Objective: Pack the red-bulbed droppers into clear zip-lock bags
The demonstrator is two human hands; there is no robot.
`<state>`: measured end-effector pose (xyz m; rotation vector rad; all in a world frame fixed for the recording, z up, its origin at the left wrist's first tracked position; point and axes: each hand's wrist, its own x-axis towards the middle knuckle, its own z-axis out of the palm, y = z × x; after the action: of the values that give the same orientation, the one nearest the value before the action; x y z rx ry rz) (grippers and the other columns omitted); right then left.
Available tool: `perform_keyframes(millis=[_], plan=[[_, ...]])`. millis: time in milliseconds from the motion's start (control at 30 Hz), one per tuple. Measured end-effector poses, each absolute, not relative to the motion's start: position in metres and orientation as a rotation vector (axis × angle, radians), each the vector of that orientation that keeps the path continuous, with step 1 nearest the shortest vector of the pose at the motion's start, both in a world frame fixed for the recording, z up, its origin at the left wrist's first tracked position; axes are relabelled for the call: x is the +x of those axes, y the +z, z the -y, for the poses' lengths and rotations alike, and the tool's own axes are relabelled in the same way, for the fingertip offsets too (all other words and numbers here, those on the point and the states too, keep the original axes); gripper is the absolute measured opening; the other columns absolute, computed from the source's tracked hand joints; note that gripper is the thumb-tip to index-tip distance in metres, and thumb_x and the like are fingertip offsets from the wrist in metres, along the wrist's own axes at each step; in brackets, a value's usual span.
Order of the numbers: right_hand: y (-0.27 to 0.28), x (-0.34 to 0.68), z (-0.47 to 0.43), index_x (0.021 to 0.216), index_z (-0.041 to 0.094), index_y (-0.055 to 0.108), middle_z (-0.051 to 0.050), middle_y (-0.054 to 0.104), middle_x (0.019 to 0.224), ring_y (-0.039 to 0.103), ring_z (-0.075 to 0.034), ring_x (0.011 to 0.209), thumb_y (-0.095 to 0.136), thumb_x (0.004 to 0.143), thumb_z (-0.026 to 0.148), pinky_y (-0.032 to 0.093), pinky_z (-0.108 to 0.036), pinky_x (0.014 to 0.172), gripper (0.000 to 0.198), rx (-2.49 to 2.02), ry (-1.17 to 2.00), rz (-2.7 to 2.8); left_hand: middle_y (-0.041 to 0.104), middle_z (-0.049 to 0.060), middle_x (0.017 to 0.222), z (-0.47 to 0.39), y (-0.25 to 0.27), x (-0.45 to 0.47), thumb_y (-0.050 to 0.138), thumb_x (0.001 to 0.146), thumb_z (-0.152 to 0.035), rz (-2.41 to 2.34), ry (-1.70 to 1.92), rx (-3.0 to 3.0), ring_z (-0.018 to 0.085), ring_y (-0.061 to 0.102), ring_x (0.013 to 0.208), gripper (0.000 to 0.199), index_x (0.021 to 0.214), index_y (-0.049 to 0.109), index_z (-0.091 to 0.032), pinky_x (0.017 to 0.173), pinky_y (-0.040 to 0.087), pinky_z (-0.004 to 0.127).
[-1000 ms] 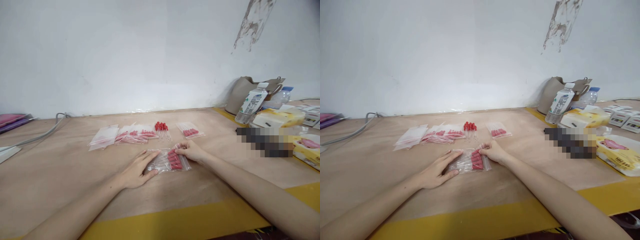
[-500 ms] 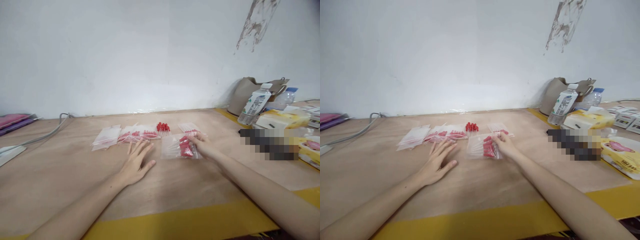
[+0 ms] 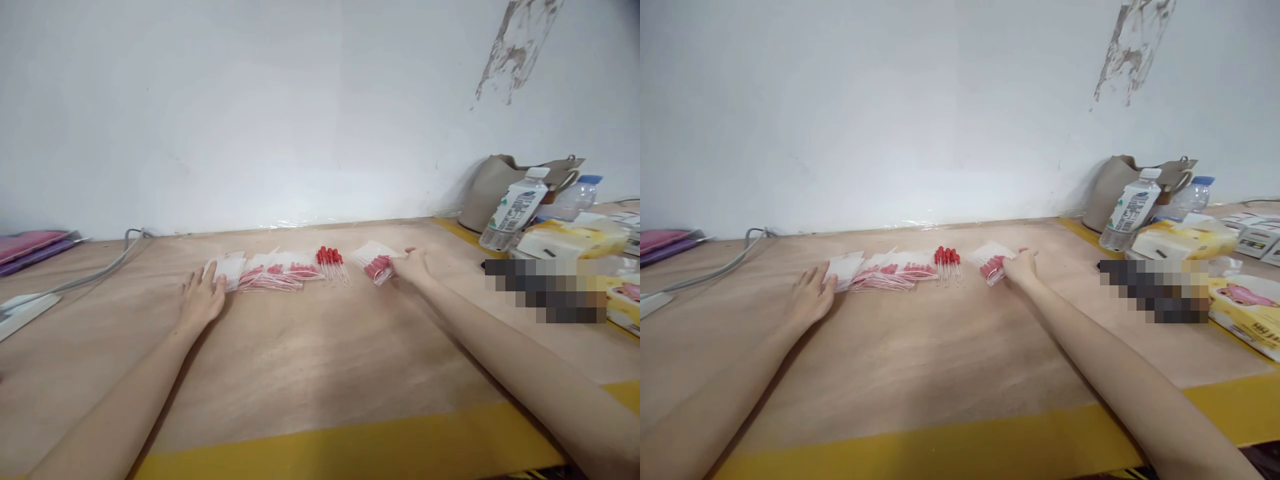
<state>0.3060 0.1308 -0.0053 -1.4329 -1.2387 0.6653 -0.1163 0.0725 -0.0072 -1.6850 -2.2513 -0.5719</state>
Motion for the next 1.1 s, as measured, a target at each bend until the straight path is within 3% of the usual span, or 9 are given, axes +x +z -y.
perform_keyframes(millis=[100,167,233,333,400,567,900,1000,1100], plan=[[0.000,0.306,-0.119,0.096,0.014,0.053,-0.016,0.052,0.103,0.046,-0.029,0.102,0.057,0.063,0.017,0.037,-0.044,0.085,0.033,-1.693,0.133,1.352,0.040,0.018,0.134,-0.079,-0.012,-0.127,0.027,0.090,-0.039,2.337,-0.456,-1.753,0.033,0.034,0.125,0.057,0.136,0.031,-0.007,0.099,0.029,0.045],[0.004,0.298,-0.114,0.090,0.015,0.058,-0.015,0.053,0.103,0.045,-0.029,0.102,0.053,0.067,0.020,0.034,-0.043,0.086,0.023,-1.736,-0.126,1.506,0.046,0.017,0.129,-0.081,-0.012,-0.128,0.029,0.088,-0.038,2.315,-0.441,-1.784,0.032,0.039,0.121,0.052,0.130,0.041,-0.008,0.097,0.033,0.042],[0.007,0.284,-0.112,0.084,0.016,0.061,-0.012,0.057,0.097,0.047,-0.026,0.097,0.049,0.071,0.020,0.035,-0.039,0.083,0.018,-1.672,-0.177,1.661,0.054,0.013,0.121,-0.081,-0.010,-0.128,0.031,0.088,-0.036,2.298,-0.429,-1.808,0.030,0.046,0.115,0.044,0.116,0.055,-0.014,0.092,0.037,0.039],[0.010,0.254,-0.115,0.078,0.018,0.064,-0.009,0.063,0.089,0.049,-0.024,0.093,0.046,0.074,0.021,0.035,-0.036,0.081,0.019,-1.616,-0.155,1.876,0.061,0.008,0.110,-0.079,-0.007,-0.125,0.032,0.088,-0.033,2.288,-0.435,-1.818,0.027,0.054,0.104,0.036,0.094,0.065,-0.019,0.084,0.042,0.034],[0.011,0.236,-0.120,0.076,0.018,0.066,-0.009,0.065,0.085,0.052,-0.023,0.091,0.046,0.076,0.023,0.036,-0.035,0.080,0.021,-1.683,-0.069,1.955,0.062,0.006,0.108,-0.078,-0.005,-0.122,0.034,0.087,-0.032,2.295,-0.458,-1.788,0.026,0.056,0.101,0.034,0.090,0.066,-0.020,0.081,0.043,0.032],[0.009,0.211,-0.138,0.092,0.015,0.064,-0.013,0.066,0.094,0.059,-0.024,0.087,0.052,0.072,0.032,0.042,-0.030,0.069,0.029,-1.854,0.224,1.924,0.067,0.011,0.092,-0.075,-0.001,-0.116,0.042,0.085,-0.032,2.334,-0.515,-1.702,0.030,0.060,0.091,0.028,0.088,0.066,-0.018,0.074,0.043,0.034],[0.000,0.209,-0.145,0.069,0.016,0.065,-0.011,0.066,0.072,0.062,-0.024,0.078,0.053,0.070,0.023,0.042,-0.027,0.064,0.013,-1.736,0.347,1.956,0.067,0.010,0.087,-0.073,0.001,-0.120,0.043,0.087,-0.031,2.385,-0.919,-1.529,0.024,0.062,0.078,0.027,0.096,0.061,-0.014,0.059,0.045,0.029],[0.002,0.210,-0.145,0.070,0.016,0.063,-0.011,0.065,0.072,0.061,-0.023,0.079,0.053,0.071,0.020,0.042,-0.027,0.066,0.011,-1.706,0.376,1.912,0.066,0.012,0.088,-0.069,0.007,-0.119,0.041,0.087,-0.031,2.301,-1.026,-1.440,0.026,0.062,0.079,0.029,0.098,0.059,-0.011,0.061,0.046,0.032],[0.004,0.214,-0.144,0.087,0.013,0.061,-0.012,0.064,0.078,0.060,-0.022,0.079,0.048,0.076,0.018,0.043,-0.028,0.067,0.018,-1.697,0.394,1.819,0.063,0.015,0.098,-0.061,0.016,-0.109,0.039,0.088,-0.030,2.129,-1.099,-1.402,0.029,0.058,0.092,0.030,0.102,0.057,-0.010,0.074,0.044,0.038]])
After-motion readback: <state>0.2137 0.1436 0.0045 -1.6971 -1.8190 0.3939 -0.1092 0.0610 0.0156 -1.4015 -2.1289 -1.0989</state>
